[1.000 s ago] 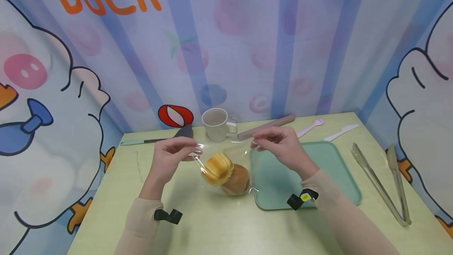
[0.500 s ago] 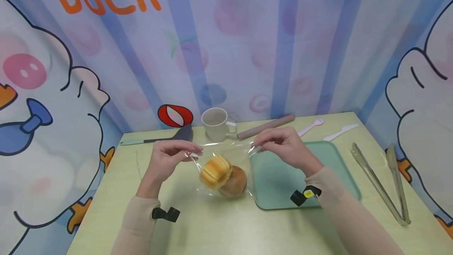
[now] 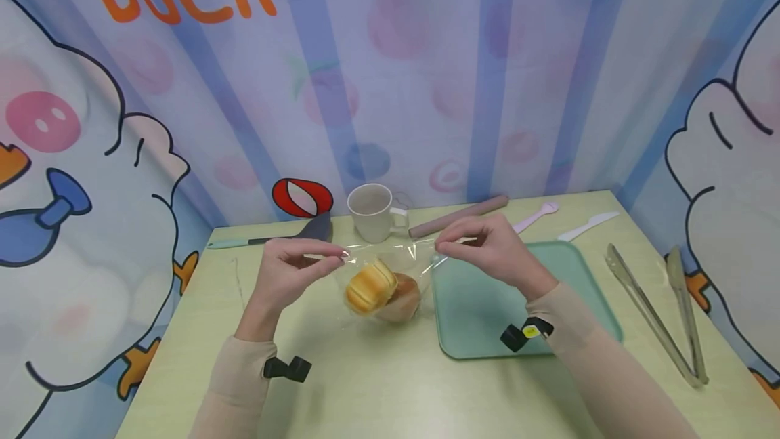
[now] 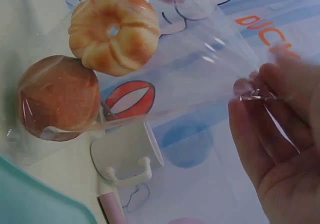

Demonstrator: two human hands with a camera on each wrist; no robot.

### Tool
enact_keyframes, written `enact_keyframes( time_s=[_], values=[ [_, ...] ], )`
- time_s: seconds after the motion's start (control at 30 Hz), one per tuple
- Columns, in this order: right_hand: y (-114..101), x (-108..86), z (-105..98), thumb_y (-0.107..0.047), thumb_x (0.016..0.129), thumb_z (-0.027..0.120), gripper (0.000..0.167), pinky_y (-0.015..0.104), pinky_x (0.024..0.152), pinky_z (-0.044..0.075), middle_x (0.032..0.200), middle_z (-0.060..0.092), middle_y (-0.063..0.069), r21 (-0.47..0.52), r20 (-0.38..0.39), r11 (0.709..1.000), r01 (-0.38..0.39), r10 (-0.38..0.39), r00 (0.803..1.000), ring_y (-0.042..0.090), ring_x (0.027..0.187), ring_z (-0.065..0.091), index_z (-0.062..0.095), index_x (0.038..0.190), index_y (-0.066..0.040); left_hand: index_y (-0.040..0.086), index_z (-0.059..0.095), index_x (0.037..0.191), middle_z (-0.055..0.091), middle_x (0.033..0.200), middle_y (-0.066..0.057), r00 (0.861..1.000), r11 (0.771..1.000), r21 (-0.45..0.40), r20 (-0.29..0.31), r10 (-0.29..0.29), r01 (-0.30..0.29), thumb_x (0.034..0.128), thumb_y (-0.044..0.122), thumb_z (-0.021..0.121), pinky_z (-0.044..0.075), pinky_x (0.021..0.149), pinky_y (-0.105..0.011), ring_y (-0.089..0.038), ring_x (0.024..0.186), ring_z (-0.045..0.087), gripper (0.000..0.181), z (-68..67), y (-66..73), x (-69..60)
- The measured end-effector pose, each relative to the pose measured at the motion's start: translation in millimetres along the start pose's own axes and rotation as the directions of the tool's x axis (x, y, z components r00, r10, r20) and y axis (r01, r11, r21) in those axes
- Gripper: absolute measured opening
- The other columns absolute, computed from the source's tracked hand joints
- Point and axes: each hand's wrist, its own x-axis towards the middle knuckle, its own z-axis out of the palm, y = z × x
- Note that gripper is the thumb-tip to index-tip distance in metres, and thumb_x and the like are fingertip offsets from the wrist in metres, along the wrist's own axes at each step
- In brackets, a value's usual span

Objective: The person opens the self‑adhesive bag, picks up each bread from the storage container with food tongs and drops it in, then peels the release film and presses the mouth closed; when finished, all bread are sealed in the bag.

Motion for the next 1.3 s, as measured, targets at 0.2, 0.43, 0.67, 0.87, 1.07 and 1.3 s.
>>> enact_keyframes(
  time_s=[0.2,0.43,0.67,0.87,1.07,1.3],
  values=[
    [-4.8,1.9,2.6,0.007,0.086,0.082,0.013,0.031,0.076,0.064,0.095,0.08,0.011,-0.096,-0.068,0.995,0.035,-0.041,0.997,0.01,0.086,0.077,0.084,0.093,-0.003,-0.005,0.081,0.09,0.079,0.087,-0.016,0.997,0.994,0.104,-0.069,-0.034,0.042,0.0792,-0.017,0.082,0.064,0.072,-0.034,-0.014,0.079,0.077,0.017,6.3,7.0,3.6],
    [-6.9,2.7,5.4,0.01,0.085,0.081,0.015,0.03,0.074,0.064,0.092,0.08,0.011,-0.11,-0.073,0.989,0.095,-0.103,0.992,0.009,0.084,0.076,0.083,0.093,-0.003,-0.002,0.079,0.092,0.072,0.087,-0.014,0.994,0.987,0.125,-0.036,0.105,-0.1,0.0827,-0.023,0.073,0.062,0.076,-0.025,-0.015,0.082,0.069,0.024,7.7,1.3,2.1],
    [-14.0,3.7,9.7,0.001,0.094,0.076,0.011,0.029,0.072,0.062,0.099,0.076,0.009,-0.136,-0.052,0.99,0.032,-0.039,0.998,0.015,0.085,0.07,0.08,0.099,-0.007,-0.004,0.077,0.104,0.062,0.105,-0.013,0.986,0.983,0.081,-0.037,0.166,-0.162,0.0962,-0.02,0.057,0.058,0.089,-0.024,-0.015,0.105,0.065,0.026,28.2,-13.8,-3.2],
    [-22.6,11.5,17.1,-0.003,0.096,0.076,0.016,0.038,0.085,0.062,0.116,0.075,0.003,-0.355,0.017,0.926,0.13,-0.133,0.991,0.018,0.103,0.071,0.08,0.108,-0.012,-0.008,0.076,0.098,0.054,0.107,-0.016,0.979,0.994,0.052,-0.176,0.104,-0.097,0.1023,-0.016,0.048,0.064,0.074,-0.031,-0.012,0.1,0.071,0.03,43.4,-16.1,-1.0],
    [-40.8,25.8,38.0,-0.009,0.093,0.081,0.013,0.041,0.094,0.059,0.125,0.071,0.011,-0.558,0.122,0.756,0.341,-0.332,0.935,0.026,0.114,0.069,0.078,0.105,-0.009,-0.01,0.074,0.113,0.054,0.112,-0.016,0.984,0.998,0.059,-0.178,0.013,-0.003,0.1046,-0.01,0.052,0.064,0.079,-0.043,-0.017,0.102,0.068,0.023,52.3,-13.7,1.0],
    [-43.4,41.4,65.5,-0.018,0.095,0.08,0.012,0.029,0.087,0.059,0.111,0.076,-0.001,-0.601,0.26,0.7,0.387,-0.287,0.922,0.015,0.098,0.073,0.079,0.107,-0.016,-0.007,0.072,0.117,0.054,0.117,-0.014,0.987,0.998,0.015,-0.146,-0.061,0.064,0.1037,-0.007,0.057,0.064,0.078,-0.037,-0.016,0.102,0.069,0.02,60.7,-8.8,-2.8]
  ],
)
